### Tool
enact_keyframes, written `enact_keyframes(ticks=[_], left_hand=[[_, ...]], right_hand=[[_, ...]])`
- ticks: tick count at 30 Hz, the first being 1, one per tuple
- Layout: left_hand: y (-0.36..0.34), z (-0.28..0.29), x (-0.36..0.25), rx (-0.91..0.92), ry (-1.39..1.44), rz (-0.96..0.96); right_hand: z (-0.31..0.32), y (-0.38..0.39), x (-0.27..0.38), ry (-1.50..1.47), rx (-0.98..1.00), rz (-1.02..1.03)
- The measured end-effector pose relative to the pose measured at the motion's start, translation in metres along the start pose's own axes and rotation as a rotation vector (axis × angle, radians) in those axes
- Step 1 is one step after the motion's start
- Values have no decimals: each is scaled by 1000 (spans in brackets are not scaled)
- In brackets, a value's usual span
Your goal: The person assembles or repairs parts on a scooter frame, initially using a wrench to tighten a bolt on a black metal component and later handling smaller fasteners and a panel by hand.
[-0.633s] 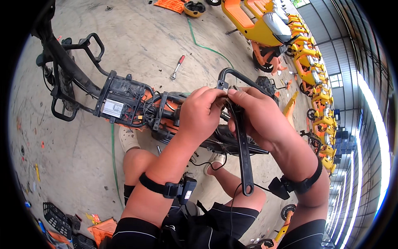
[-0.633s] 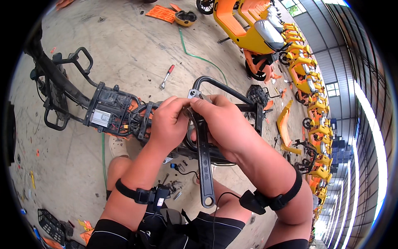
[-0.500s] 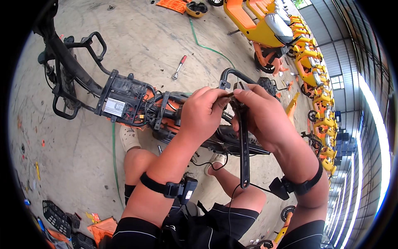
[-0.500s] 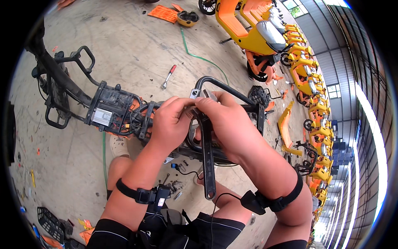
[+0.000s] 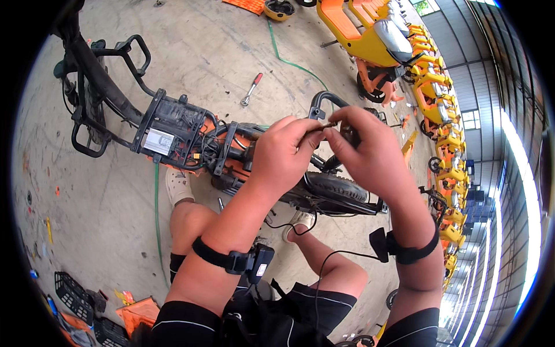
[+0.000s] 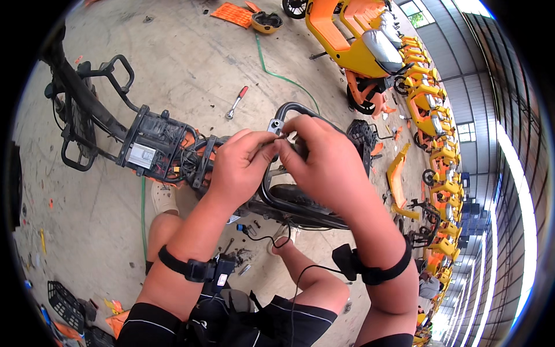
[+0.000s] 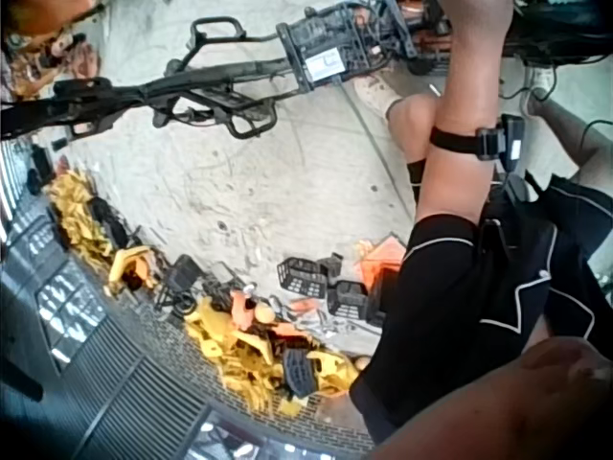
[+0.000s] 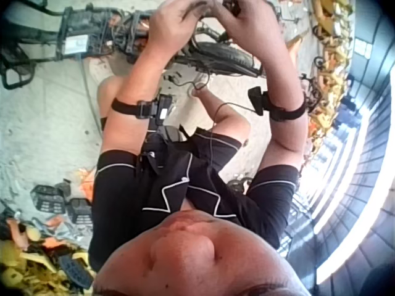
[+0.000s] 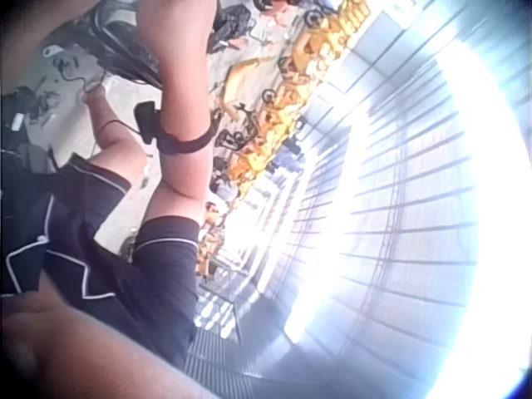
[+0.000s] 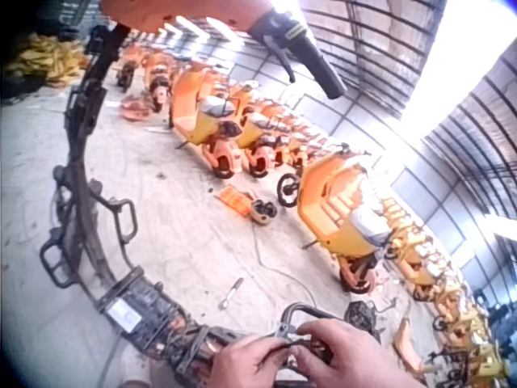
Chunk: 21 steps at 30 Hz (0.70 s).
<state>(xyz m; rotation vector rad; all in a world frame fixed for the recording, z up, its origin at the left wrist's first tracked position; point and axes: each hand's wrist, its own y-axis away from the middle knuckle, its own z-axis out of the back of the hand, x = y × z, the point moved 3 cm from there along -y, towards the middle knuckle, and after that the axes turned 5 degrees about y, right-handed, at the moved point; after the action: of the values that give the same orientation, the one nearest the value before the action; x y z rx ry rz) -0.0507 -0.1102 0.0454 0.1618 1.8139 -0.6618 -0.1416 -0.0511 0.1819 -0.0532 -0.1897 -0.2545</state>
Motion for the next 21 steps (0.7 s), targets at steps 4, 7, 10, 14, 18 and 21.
enact_keyframes(ticks=[4,7,10,14,18,21], left_hand=[[5,2,7,44,124,140],[6,12,22,-94,521,502],[11,18,29,-151,567,649],[15,19,34,-27,609,580],[13,16,29,-70,505,537],[12,17,27,-22,447,610]], right_hand=[[-9,-1,-6,49,-86,69],[-12,-4,-9,-98,-31,-54],[-11,-4,-5,-72,-28,-64],[-16,-6,-5,-75,-25,-64],[-14,0,-9,-106,-66,-98],[-22,4,-11,-113,-160,-69]])
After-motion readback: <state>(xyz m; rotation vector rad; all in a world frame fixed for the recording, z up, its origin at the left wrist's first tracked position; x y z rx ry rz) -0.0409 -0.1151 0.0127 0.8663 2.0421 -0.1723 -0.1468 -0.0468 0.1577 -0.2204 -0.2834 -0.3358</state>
